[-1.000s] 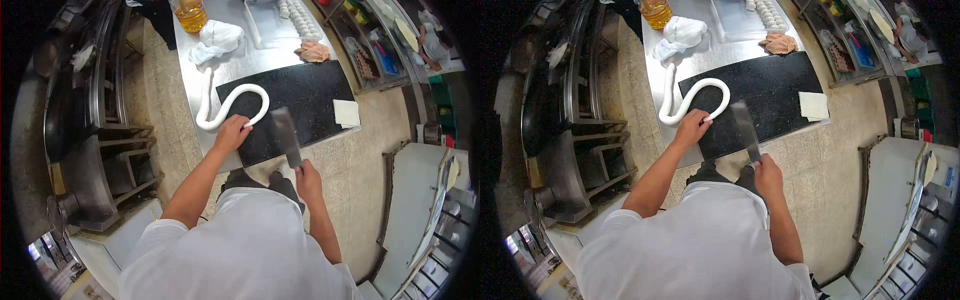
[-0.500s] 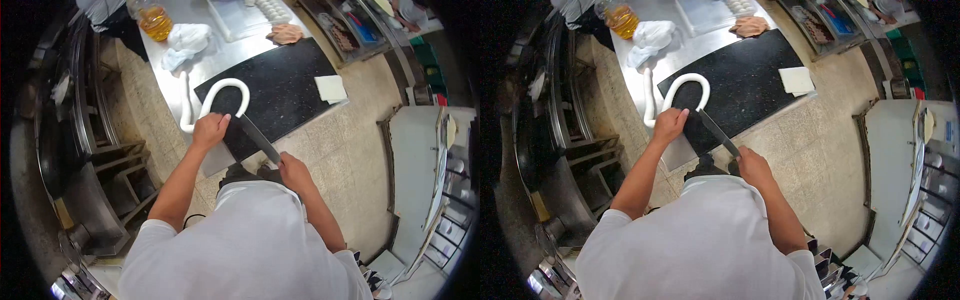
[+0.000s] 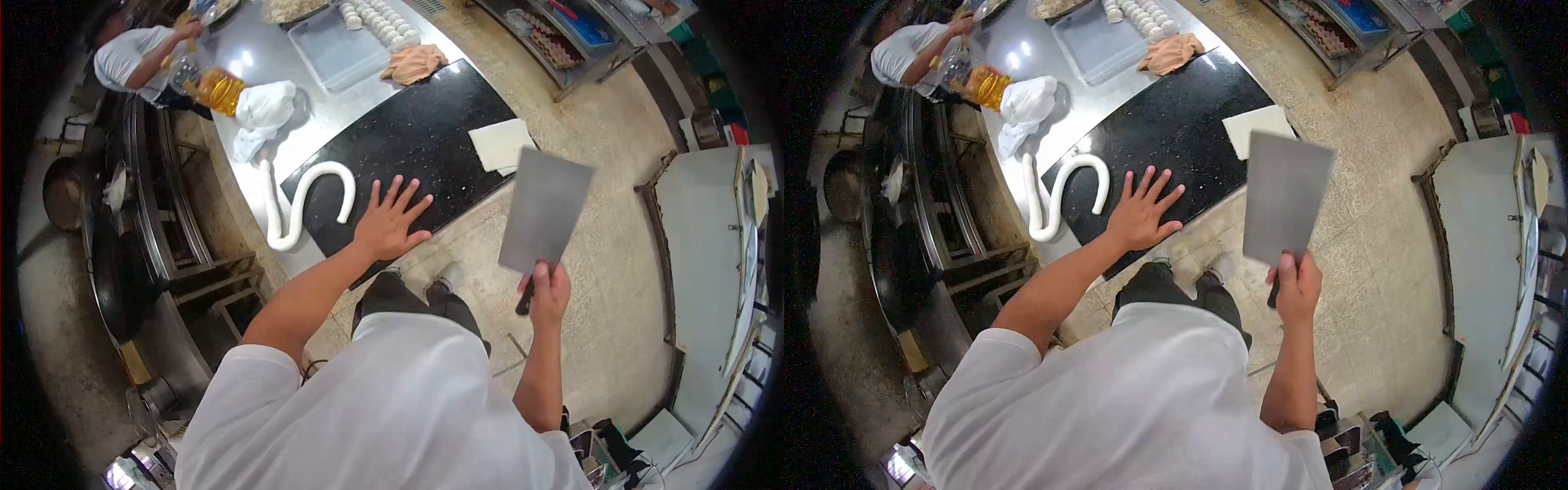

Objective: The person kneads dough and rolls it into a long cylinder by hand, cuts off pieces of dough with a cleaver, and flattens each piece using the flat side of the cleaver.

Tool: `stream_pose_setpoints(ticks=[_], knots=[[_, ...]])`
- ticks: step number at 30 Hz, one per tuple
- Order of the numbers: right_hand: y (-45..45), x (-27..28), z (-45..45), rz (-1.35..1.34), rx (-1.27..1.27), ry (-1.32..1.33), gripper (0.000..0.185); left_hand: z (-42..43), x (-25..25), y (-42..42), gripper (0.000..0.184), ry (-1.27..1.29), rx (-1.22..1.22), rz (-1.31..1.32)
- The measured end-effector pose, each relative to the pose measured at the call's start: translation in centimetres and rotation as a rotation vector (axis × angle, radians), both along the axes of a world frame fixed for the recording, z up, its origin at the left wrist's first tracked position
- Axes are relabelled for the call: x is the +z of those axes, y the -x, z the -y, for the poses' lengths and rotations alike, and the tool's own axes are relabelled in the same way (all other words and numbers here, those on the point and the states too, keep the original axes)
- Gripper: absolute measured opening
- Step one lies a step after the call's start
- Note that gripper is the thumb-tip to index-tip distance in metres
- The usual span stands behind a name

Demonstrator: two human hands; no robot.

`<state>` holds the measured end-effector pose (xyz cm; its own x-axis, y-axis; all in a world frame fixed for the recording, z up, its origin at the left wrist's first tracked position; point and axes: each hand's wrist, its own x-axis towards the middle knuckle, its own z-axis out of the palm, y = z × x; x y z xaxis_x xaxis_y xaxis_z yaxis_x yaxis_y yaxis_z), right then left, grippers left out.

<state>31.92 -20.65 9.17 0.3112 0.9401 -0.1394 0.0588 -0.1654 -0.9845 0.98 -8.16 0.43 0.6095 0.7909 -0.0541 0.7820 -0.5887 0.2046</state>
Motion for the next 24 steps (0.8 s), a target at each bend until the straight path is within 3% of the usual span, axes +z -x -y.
stream_pose_setpoints(ticks=[4,5,6,9,11,13,14,15,17,21,24], knots=[[0.4,-4.6,-10.3,-0.105,-0.109,0.045,0.029,-1.8,0.6,-1.2,0.070,-0.019,-0.068,-0.005],[0.3,-7.4,-12.1,-0.342,-0.120,0.177,0.023,-2.1,0.3,-1.4,0.070,-0.023,-0.070,-0.006],[0.3,-8.1,-13.5,-0.347,-0.131,0.471,0.022,-2.2,-0.1,-1.5,0.070,-0.016,-0.033,0.014],[1.1,-9.1,-13.0,-0.400,-0.165,0.495,0.020,-2.6,-0.5,-1.2,0.071,0.021,-0.008,0.055],[2.4,-7.8,-9.7,-0.379,-0.186,0.526,0.019,-3.4,-0.8,-0.9,0.072,0.177,0.033,0.163],[3.9,-6.5,-7.1,0.053,0.172,0.622,0.025,-3.5,0.9,-0.9,0.073,0.173,0.046,0.233],[5.3,-6.3,-5.4,0.134,0.294,0.614,0.030,-3.8,1.9,-0.7,0.074,0.162,0.057,0.305],[7.0,-6.4,-3.7,0.214,0.412,0.602,0.036,-3.7,2.7,-0.3,0.072,0.067,-0.122,0.250],[10.0,-7.7,-1.2,0.359,0.665,0.546,0.044,-2.1,-0.4,1.1,0.070,0.088,-0.419,0.134],[10.8,-9.1,-3.6,0.365,0.732,0.594,0.046,-2.9,-0.1,0.9,0.070,0.218,-0.445,0.087],[8.7,-7.4,-9.3,0.236,0.745,0.577,0.050,-6.2,-0.6,-0.6,0.071,0.083,-0.363,0.098]])
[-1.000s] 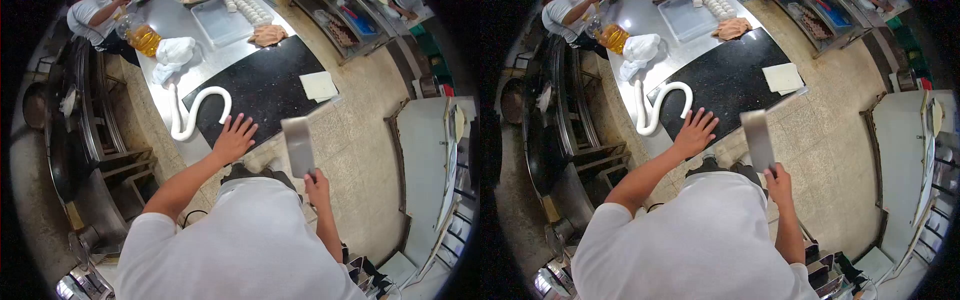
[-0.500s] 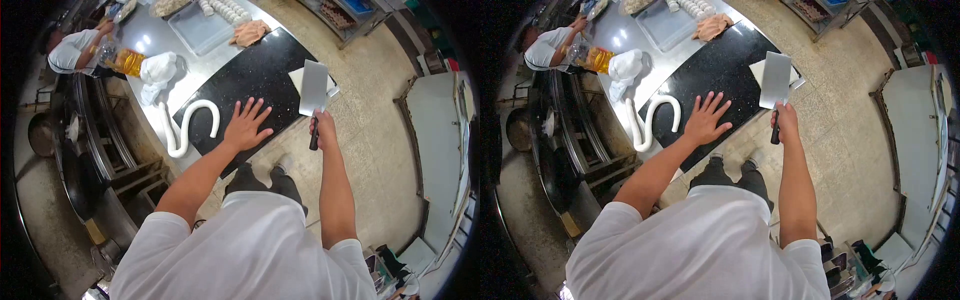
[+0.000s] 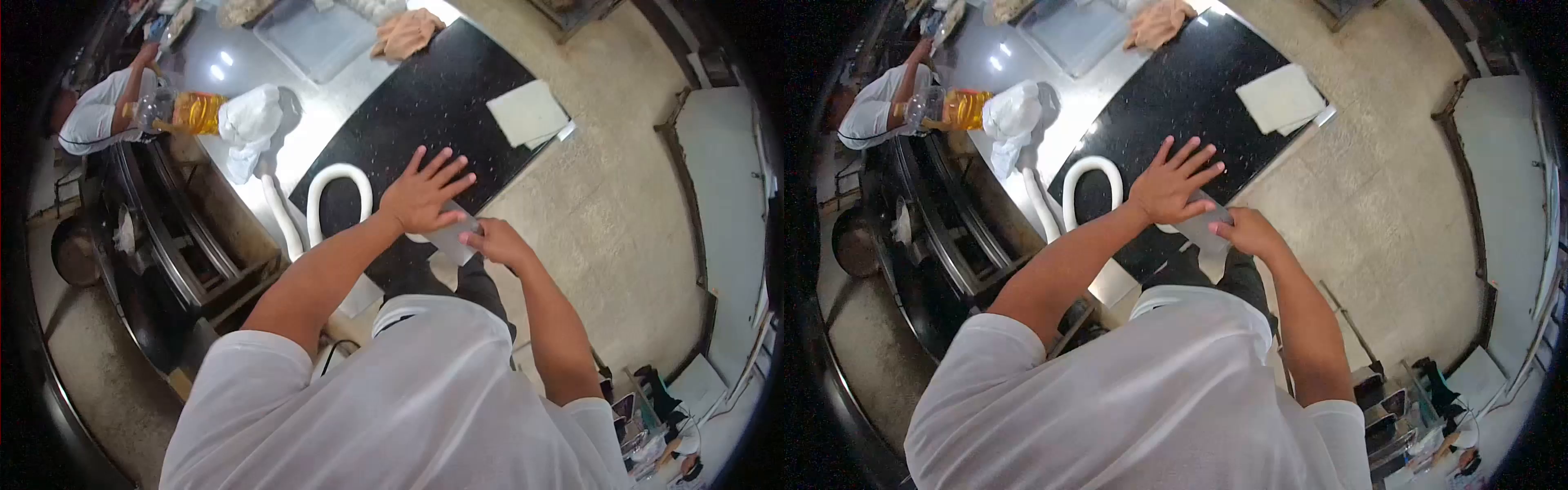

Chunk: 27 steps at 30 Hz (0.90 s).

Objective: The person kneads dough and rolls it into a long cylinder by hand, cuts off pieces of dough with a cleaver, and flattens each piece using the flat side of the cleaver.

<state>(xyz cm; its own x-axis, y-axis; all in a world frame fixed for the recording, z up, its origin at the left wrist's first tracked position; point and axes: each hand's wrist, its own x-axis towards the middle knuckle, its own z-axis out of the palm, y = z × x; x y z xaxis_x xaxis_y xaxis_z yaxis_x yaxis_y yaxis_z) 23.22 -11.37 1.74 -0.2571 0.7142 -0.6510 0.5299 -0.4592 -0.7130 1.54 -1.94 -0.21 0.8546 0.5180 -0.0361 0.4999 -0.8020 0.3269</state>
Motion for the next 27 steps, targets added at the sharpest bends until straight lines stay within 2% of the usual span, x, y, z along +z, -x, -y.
stream_pose_setpoints(ticks=[2,3,5,6,7,9,10,11,12,13,15,17,19,21,22,24,27], knots=[[-0.4,1.9,-3.0,0.142,0.090,0.268,0.052,-2.4,-0.2,-1.2,0.071,-0.065,0.008,0.016],[-0.3,1.0,-2.1,0.144,0.089,0.258,0.052,-2.9,-0.1,-1.6,0.071,-0.098,0.021,0.022],[0.2,-1.5,1.8,0.054,-0.078,-0.048,0.053,-1.7,-0.4,-1.2,0.070,-0.119,-0.010,0.000],[0.6,0.7,3.5,0.020,-0.013,0.095,0.057,0.4,-1.3,-0.3,0.070,-0.082,-0.171,-0.005],[1.5,0.2,6.1,0.066,0.028,0.059,0.060,2.1,-1.7,0.4,0.070,-0.044,-0.331,-0.008],[2.8,0.3,7.6,0.106,0.066,0.030,0.064,3.9,-1.0,0.6,0.069,0.073,-0.352,0.009],[3.6,2.2,6.9,0.188,-0.014,0.098,0.069,3.7,-0.8,0.3,0.068,0.176,-0.395,0.034],[3.8,2.8,6.3,0.270,-0.087,0.161,0.074,2.0,-0.9,-0.1,0.068,0.180,-0.402,0.034],[3.6,2.1,5.9,0.389,-0.048,0.024,0.076,0.6,-0.7,-0.4,0.068,0.101,-0.383,-0.019],[3.4,2.6,5.5,0.392,-0.060,0.064,0.076,0.3,-0.2,-1.0,0.068,0.035,-0.371,-0.060],[1.9,3.1,0.5,0.399,0.048,0.087,0.076,-2.9,0.1,-1.8,0.070,-0.006,-0.320,-0.010],[1.5,2.2,-1.6,0.388,0.055,0.061,0.074,-4.7,-0.5,-1.8,0.069,-0.032,-0.241,0.068],[1.5,0.8,0.1,0.376,0.070,0.070,0.071,-4.4,0.1,-2.1,0.067,-0.037,-0.224,0.054],[2.4,-0.1,5.5,0.098,-0.142,-0.027,0.068,-0.9,-0.5,-1.1,0.066,0.014,-0.282,0.046],[3.1,0.7,7.6,0.089,-0.130,-0.007,0.068,1.8,-1.1,-0.3,0.068,0.009,-0.293,0.038],[4.0,1.7,8.3,0.280,-0.042,0.090,0.067,2.8,-0.6,-0.5,0.067,0.043,-0.344,0.050],[3.5,2.4,5.8,0.414,-0.076,0.117,0.069,1.4,-0.4,-1.8,0.066,0.049,-0.406,0.057]])
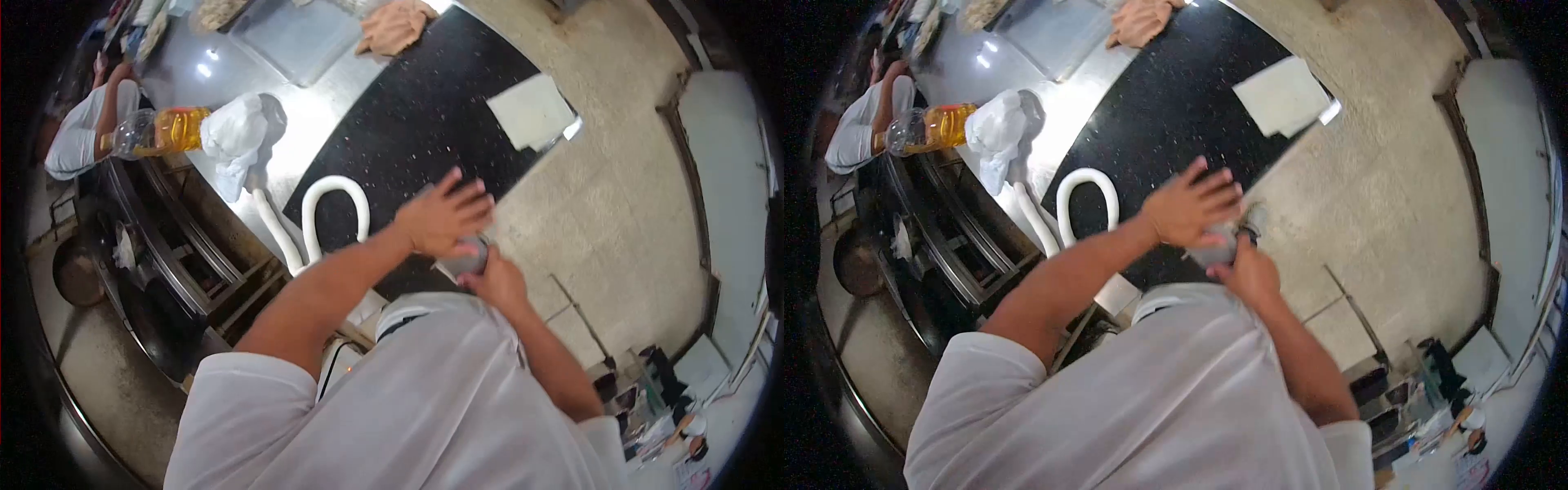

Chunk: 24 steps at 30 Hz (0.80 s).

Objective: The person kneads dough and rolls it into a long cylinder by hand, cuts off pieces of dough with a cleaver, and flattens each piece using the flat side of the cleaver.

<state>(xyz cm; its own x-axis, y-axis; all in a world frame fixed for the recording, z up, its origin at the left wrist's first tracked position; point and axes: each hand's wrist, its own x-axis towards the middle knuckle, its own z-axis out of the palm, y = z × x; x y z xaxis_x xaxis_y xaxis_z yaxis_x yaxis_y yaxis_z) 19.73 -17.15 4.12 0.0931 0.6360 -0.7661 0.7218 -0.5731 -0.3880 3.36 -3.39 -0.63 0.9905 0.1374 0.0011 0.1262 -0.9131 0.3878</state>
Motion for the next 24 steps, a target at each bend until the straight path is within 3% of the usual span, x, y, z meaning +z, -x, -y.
stream_pose_setpoints(ticks=[5,8,10,12,13,18,22,24], knots=[[-1.5,-0.3,-5.7,0.030,0.134,-0.121,0.070,-7.1,0.4,-1.3,0.068,-0.118,0.205,0.059],[-0.8,-0.5,-2.9,-0.008,0.037,-0.107,0.072,-3.8,-0.6,-0.3,0.069,-0.099,0.155,0.042],[-0.4,-2.0,2.4,-0.166,0.033,-0.078,0.072,0.6,1.2,1.1,0.068,-0.006,0.093,-0.120],[0.2,-0.8,1.3,-0.079,-0.004,-0.066,0.073,1.9,-0.5,0.3,0.067,0.096,0.061,-0.012],[0.3,0.4,1.3,0.006,-0.040,-0.037,0.074,0.8,-0.9,-0.3,0.067,0.018,0.068,0.092],[-2.8,0.5,-7.7,0.019,0.061,-0.083,0.074,-7.9,0.7,-2.7,0.067,-0.154,0.167,0.044],[-1.3,-0.3,-3.6,0.015,0.040,-0.174,0.073,-5.7,-0.6,-1.5,0.068,-0.047,0.141,0.106],[-1.0,-1.2,1.3,-0.134,0.069,-0.133,0.078,-0.2,-0.9,0.4,0.066,0.015,0.162,0.082]])
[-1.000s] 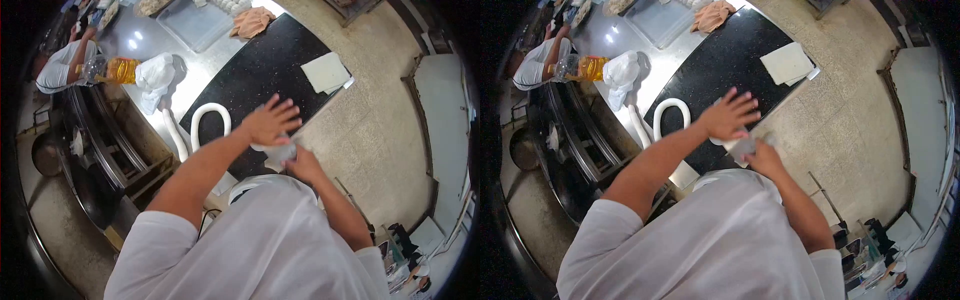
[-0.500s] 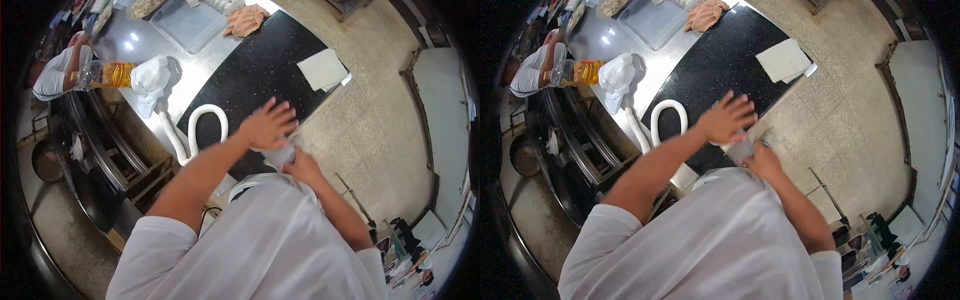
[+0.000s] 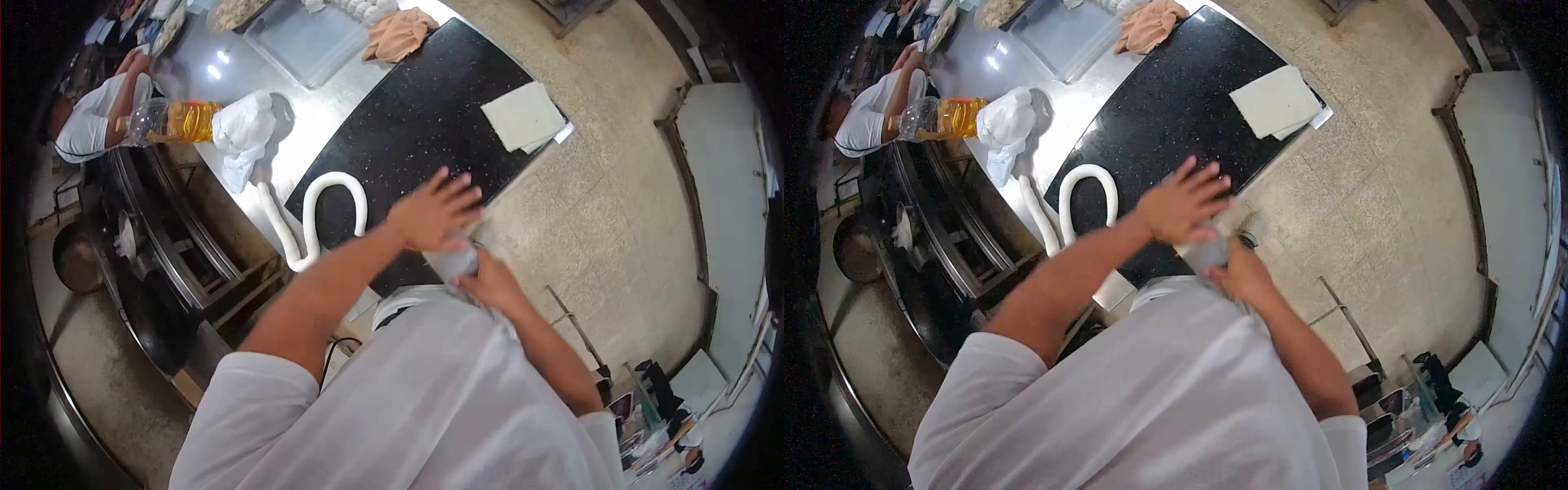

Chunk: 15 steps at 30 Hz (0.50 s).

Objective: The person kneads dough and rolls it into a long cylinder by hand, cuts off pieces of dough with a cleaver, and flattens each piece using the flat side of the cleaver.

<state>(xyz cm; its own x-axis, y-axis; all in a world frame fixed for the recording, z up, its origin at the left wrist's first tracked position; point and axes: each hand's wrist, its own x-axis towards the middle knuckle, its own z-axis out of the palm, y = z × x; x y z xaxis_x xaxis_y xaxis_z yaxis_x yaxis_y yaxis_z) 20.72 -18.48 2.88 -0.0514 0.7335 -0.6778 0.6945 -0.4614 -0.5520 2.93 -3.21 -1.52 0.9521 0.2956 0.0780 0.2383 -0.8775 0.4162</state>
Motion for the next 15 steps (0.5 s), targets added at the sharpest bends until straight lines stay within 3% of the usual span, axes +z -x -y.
stream_pose_setpoints(ticks=[3,6,8,10,12,15], knots=[[-0.5,0.0,0.7,0.051,-0.010,0.123,0.078,1.2,0.7,-1.7,0.064,0.075,-0.093,-0.054],[-1.8,2.7,-3.0,0.108,-0.098,0.211,0.075,-0.7,0.5,-3.3,0.064,-0.045,-0.049,0.001],[-3.2,2.2,-6.9,0.174,0.078,0.019,0.074,-4.6,1.3,-3.7,0.063,-0.113,0.084,-0.015],[-3.2,1.8,-9.0,0.176,0.079,-0.024,0.074,-7.2,1.5,-3.9,0.064,-0.143,0.103,-0.012],[-3.0,1.2,-7.8,0.175,0.100,-0.036,0.075,-6.4,1.0,-3.3,0.064,-0.138,0.136,-0.014],[-2.2,-0.1,-1.4,-0.082,0.028,-0.048,0.074,0.0,0.4,-1.0,0.064,-0.054,0.073,-0.093]])
